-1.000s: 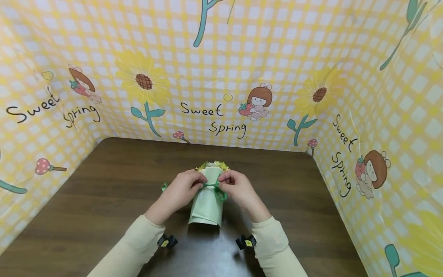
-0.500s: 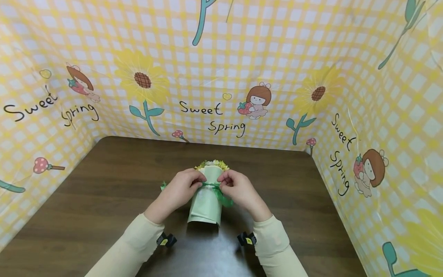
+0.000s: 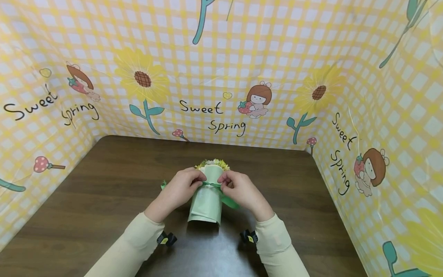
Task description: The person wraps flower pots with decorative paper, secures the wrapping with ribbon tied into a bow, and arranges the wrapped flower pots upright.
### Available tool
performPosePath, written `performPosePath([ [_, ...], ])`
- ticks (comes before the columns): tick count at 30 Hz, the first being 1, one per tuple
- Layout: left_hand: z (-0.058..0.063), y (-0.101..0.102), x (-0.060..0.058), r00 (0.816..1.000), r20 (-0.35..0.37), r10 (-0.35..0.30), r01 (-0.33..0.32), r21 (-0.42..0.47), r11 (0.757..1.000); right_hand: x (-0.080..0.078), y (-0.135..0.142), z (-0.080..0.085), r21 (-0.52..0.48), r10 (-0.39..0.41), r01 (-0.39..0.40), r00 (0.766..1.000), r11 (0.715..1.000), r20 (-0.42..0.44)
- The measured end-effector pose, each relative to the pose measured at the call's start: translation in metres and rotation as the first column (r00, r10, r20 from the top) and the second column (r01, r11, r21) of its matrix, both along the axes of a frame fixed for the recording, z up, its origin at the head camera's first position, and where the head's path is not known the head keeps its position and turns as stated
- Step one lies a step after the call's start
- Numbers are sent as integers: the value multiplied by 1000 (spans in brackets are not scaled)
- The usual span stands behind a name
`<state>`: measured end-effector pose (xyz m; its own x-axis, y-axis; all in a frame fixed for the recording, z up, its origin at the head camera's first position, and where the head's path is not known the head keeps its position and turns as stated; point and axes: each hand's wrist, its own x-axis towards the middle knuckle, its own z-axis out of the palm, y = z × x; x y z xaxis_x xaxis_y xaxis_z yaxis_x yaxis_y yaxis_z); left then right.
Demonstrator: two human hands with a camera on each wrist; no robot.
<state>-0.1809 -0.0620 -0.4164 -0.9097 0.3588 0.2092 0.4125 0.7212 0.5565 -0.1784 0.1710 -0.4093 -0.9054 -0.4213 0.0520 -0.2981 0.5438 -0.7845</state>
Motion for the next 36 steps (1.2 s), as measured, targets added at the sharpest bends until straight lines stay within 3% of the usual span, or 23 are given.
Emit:
performPosePath([
  [10,1,-2,1,1000,10,-4,4,8,1000,-1,1,4,159,29,-1,984,987,-175],
  [20,1,-5,-4,1000,-16,-12,13,22,1000,-5,5,3,268,43,64,926,961,-376],
  [29,1,-8,-5,1000,-15,-22,22,19,1000,-8,10,-1,325,75,75,902,943,-425],
  [36,0,-13,-7,1000,-13,-16,16,6,1000,-7,12,0,364,88,72,910,928,-406],
])
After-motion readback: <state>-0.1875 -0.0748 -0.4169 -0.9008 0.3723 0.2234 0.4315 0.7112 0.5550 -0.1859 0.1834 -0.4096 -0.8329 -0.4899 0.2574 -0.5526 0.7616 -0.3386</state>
